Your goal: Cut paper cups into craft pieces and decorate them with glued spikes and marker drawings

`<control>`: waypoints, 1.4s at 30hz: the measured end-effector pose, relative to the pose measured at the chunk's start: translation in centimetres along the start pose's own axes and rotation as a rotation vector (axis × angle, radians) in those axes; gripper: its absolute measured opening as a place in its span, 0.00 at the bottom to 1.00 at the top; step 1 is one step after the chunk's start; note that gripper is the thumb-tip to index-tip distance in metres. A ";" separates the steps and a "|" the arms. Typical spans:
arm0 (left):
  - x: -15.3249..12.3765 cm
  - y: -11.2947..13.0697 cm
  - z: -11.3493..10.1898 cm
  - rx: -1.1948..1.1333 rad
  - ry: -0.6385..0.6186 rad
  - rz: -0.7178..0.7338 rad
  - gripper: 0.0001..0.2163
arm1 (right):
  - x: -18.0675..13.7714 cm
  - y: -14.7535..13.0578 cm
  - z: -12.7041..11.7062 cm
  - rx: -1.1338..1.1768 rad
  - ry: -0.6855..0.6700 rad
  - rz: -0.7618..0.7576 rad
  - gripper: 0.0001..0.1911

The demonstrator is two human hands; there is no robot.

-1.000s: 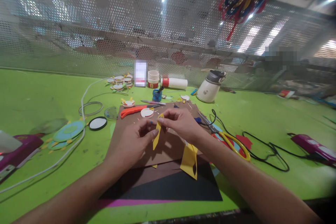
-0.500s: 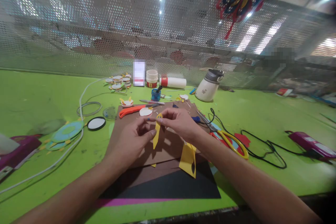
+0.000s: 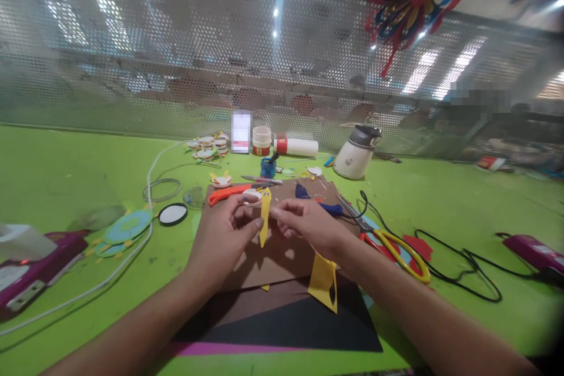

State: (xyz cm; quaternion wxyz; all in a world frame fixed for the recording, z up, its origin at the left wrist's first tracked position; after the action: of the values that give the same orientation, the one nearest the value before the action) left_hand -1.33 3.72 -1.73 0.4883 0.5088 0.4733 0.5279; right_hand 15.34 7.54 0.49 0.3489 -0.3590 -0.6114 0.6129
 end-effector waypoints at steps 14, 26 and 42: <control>-0.2 0.9 0.1 0.012 0.083 0.010 0.12 | -0.8 0.9 2.0 0.092 -0.072 0.106 0.17; -0.5 1.1 0.3 -0.107 0.080 -0.050 0.17 | -0.9 0.3 2.2 0.057 -0.071 0.107 0.19; -0.5 1.2 0.2 -0.066 0.104 -0.043 0.16 | -1.0 0.4 2.2 0.007 -0.077 0.094 0.20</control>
State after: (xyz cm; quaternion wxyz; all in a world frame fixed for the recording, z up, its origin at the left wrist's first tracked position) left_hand -1.15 3.14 -0.57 0.4908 0.4539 0.4913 0.5583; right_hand 13.96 5.58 0.10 0.2973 -0.3623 -0.6045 0.6441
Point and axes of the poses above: each hand's wrist, its own x-axis towards the middle knuckle, its own z-axis out of the palm, y = z × x, the point moved 2 cm from there along x, towards the middle knuckle, and after that the axes turned 4 degrees about -z, right-handed, at the moved point
